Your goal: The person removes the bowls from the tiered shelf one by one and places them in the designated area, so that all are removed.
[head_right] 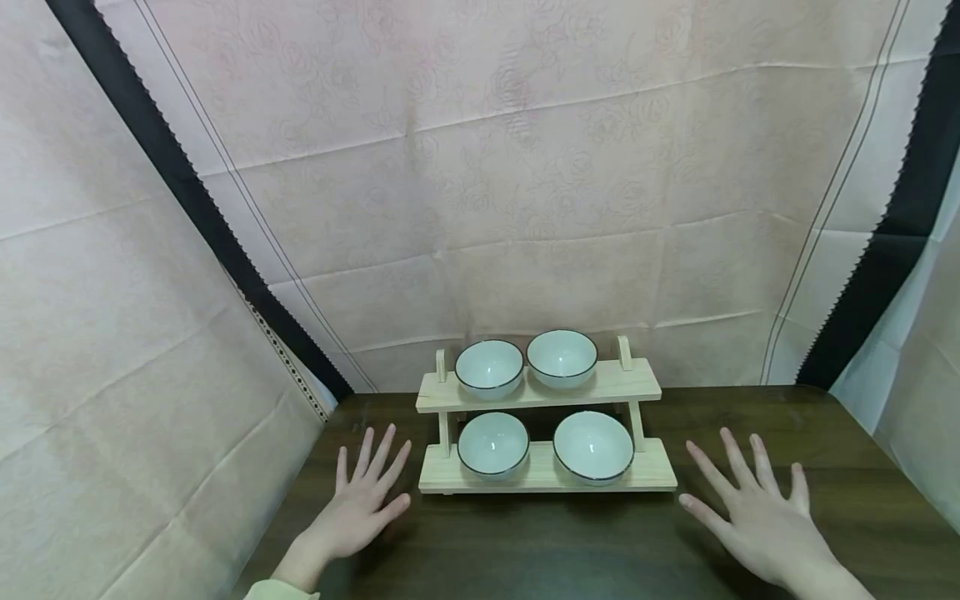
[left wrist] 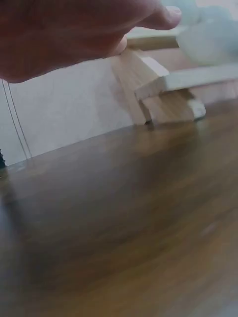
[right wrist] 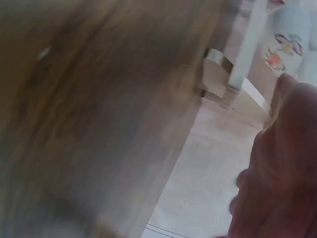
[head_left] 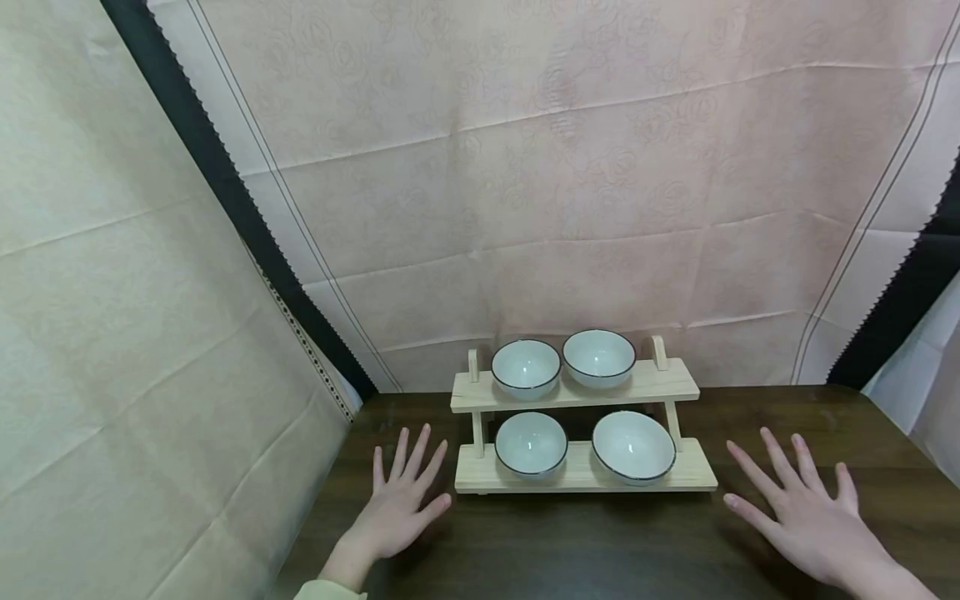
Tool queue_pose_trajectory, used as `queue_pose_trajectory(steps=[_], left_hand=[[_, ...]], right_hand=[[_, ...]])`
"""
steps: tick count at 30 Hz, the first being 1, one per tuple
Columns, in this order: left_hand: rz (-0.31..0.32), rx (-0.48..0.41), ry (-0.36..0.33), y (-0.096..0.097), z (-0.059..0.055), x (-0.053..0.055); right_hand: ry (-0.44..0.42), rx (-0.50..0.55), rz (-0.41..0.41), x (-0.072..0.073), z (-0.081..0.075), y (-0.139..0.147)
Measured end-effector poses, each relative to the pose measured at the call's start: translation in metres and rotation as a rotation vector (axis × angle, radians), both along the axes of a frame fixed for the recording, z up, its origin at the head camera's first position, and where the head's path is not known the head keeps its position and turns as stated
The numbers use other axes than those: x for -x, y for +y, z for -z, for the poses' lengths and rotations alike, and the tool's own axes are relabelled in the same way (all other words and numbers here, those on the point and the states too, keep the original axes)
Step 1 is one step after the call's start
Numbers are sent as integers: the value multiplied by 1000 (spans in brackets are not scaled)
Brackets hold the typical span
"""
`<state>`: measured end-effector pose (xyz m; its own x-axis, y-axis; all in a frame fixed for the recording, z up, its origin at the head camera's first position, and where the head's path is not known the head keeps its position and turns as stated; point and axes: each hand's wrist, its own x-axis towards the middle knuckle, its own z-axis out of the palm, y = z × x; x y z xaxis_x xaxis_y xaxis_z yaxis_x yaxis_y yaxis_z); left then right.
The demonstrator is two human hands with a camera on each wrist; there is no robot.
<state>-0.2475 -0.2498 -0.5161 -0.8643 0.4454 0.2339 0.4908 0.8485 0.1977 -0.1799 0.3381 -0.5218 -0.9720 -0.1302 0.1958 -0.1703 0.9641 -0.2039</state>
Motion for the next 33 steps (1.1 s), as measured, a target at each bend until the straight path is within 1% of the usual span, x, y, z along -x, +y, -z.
queue_pose_trajectory(steps=[3, 5, 8, 11, 13, 15, 17, 20, 23, 26, 28, 30, 33], left_hand=[[8, -129, 4, 8, -5, 1], [17, -233, 20, 16, -11, 0], [43, -390, 57, 30, -21, -3], [57, -536, 75, 45, -35, -5], [45, -615, 54, 55, -43, -6], [28, -666, -5, 64, -50, -6], [7, -682, -81, 72, -55, -5], [-21, -665, -182, 84, -59, -2], [-53, -659, -235, 94, -61, 0], [-88, -674, -255, 103, -64, 2], [-111, -681, -245, 108, -63, 3], [-133, -688, -228, 111, -62, 5], [-160, -701, -233, 114, -59, 7]], right_hand=[[-49, 86, -10, 7, -9, -2], [-66, 148, -30, 11, -15, -4], [-45, 246, -81, 16, -23, -8], [-11, 321, -118, 20, -30, -9], [0, 361, -113, 24, -32, -9], [-20, 404, -86, 28, -34, -7], [-47, 458, -57, 31, -35, -5], [-88, 559, -31, 36, -32, -2], [-114, 662, -32, 40, -25, -3], [-153, 742, -47, 42, -18, -7], [-186, 778, -57, 44, -14, -9], [-227, 808, -65, 45, -11, -11], [-289, 849, -77, 46, -8, -12]])
